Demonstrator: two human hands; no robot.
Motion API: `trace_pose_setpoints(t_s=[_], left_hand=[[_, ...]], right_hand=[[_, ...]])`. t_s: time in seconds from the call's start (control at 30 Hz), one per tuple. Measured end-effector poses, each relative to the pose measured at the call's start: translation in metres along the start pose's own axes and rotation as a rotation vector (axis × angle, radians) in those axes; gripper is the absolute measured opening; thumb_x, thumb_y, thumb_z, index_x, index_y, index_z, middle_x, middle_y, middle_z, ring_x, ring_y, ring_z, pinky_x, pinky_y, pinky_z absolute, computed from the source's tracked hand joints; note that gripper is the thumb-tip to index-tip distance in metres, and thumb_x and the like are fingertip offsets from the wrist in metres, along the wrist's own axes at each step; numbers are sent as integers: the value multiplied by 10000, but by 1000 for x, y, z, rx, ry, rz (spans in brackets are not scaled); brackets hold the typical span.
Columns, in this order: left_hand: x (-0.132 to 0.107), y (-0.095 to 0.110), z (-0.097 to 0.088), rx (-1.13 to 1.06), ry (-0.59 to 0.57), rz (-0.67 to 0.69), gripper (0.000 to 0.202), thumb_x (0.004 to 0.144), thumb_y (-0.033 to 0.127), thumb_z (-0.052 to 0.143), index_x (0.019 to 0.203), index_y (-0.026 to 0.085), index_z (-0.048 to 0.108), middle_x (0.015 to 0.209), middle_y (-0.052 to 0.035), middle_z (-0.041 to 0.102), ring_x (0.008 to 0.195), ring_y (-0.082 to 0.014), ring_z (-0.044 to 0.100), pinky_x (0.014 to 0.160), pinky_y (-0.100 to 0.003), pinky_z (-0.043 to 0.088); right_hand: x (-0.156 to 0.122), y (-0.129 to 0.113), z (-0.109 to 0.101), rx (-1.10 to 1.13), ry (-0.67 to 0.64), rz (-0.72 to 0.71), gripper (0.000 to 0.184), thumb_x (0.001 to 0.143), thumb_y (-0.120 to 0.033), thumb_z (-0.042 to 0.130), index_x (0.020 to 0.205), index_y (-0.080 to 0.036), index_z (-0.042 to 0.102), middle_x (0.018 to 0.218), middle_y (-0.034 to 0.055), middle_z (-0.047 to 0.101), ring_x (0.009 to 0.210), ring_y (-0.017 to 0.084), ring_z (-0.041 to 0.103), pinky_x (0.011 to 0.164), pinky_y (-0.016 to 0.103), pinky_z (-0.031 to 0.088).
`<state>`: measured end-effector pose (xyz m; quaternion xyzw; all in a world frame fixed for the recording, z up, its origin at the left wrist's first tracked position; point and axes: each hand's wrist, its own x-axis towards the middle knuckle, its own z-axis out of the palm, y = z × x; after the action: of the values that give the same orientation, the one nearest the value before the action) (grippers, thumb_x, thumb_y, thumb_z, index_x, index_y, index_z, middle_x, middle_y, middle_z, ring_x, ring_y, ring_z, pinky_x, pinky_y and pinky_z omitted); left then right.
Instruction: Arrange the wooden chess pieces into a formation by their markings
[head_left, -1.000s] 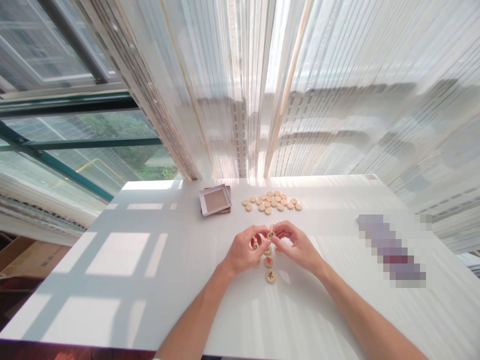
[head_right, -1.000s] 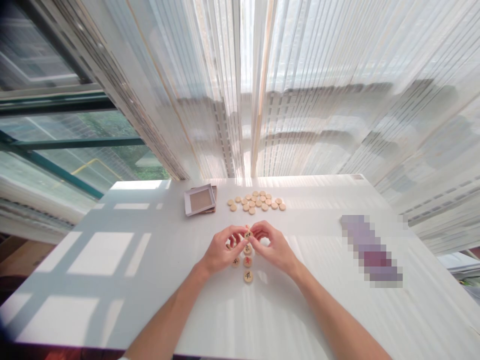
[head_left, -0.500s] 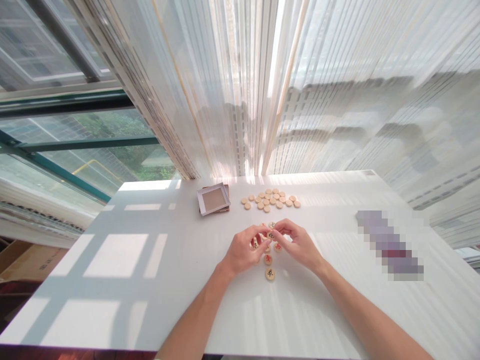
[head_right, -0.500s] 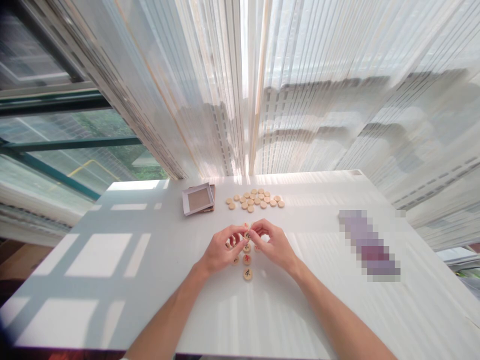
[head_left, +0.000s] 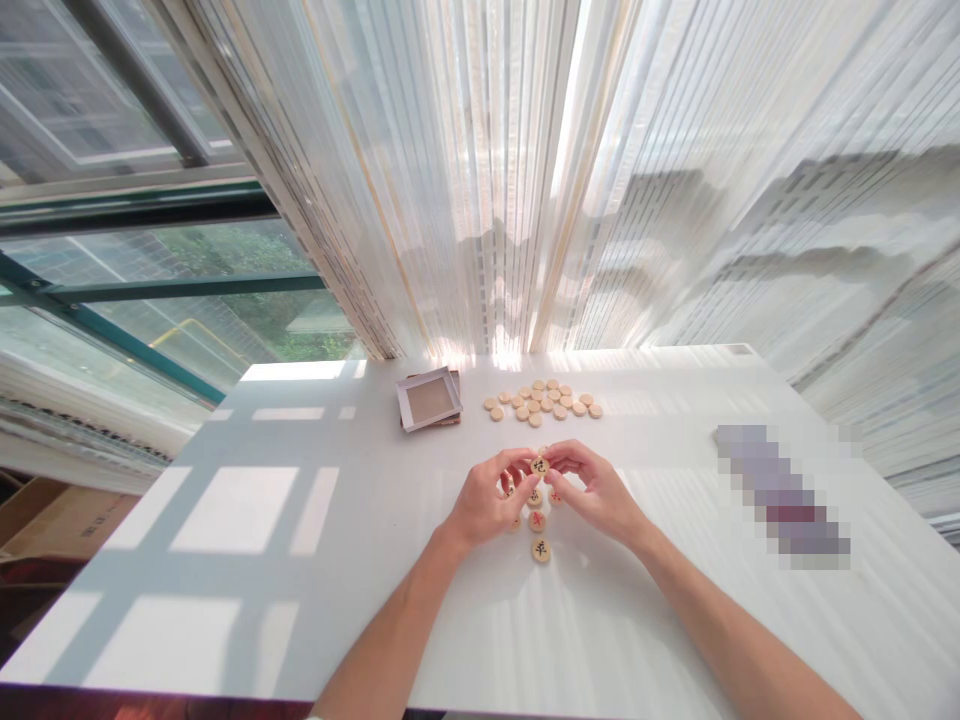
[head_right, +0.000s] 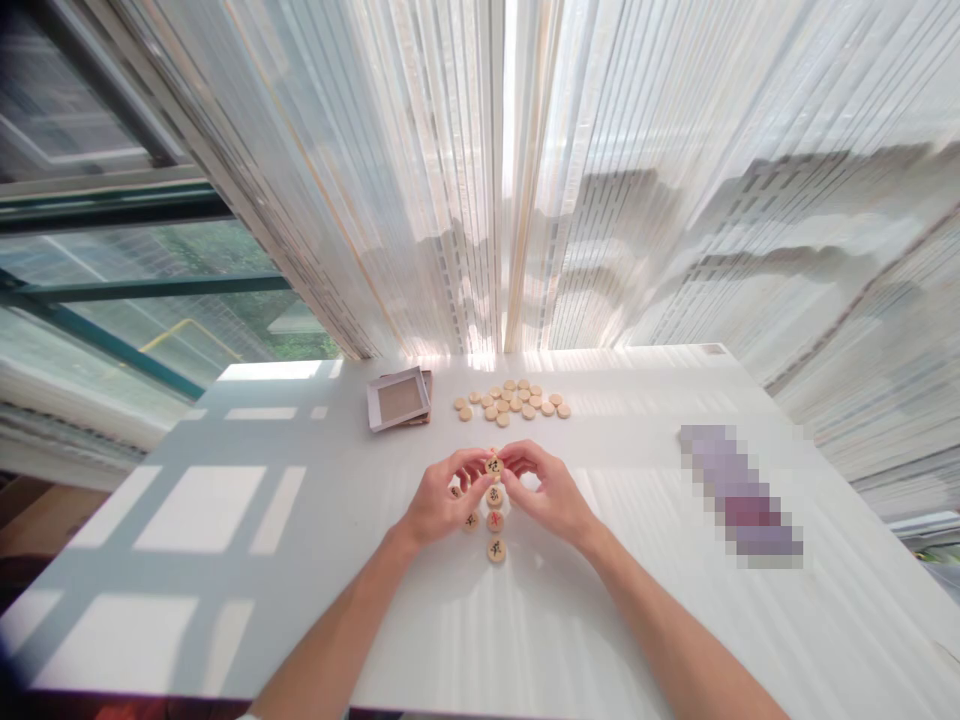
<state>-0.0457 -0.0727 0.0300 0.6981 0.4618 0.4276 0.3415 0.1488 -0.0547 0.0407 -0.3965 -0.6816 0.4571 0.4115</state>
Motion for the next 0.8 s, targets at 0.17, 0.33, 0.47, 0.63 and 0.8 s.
trace_pose_setpoints(t_s=[0.17,0.33,0.47,0.63,0.8], left_hand=[[0,2,-1,-17,-4,14,250,910,288,623,1151,219,627,981,-40,733,703,-120,645,632,-246,524],[0,2,-3,-37,-8,16,235,934,288,581,1150,208,630,1018,-56,732,732,-128,661,654,-252,532],[0,1,-3,-63,-2,8,214,953,270,541,1135,196,627,999,-56,736,750,-127,670,684,-247,537],[0,1,-1,-41,13,-19,198,939,285,564,1105,198,625,945,-43,730,714,-121,656,639,-233,519],[1,0,0,-52,30,-32,196,918,322,601,1063,193,631,850,-25,717,679,-116,640,618,-227,504]], right_hand=[[-1,2,2,23,-15,7,223,912,-379,640,1081,-235,632,1005,73,695,840,205,679,746,359,621],[-1,2,2,11,-8,-6,216,914,-370,643,1079,-230,638,1014,74,705,857,206,688,795,369,608],[-1,1,3,-7,-18,-32,192,927,-348,629,1080,-232,642,1024,71,712,871,206,692,841,382,590],[-2,0,5,-47,-3,-51,200,922,-368,629,1074,-239,652,1000,68,725,838,211,693,821,391,596],[-4,-3,6,-80,-11,-54,195,920,-362,630,1075,-248,663,953,55,730,808,206,693,780,372,600]])
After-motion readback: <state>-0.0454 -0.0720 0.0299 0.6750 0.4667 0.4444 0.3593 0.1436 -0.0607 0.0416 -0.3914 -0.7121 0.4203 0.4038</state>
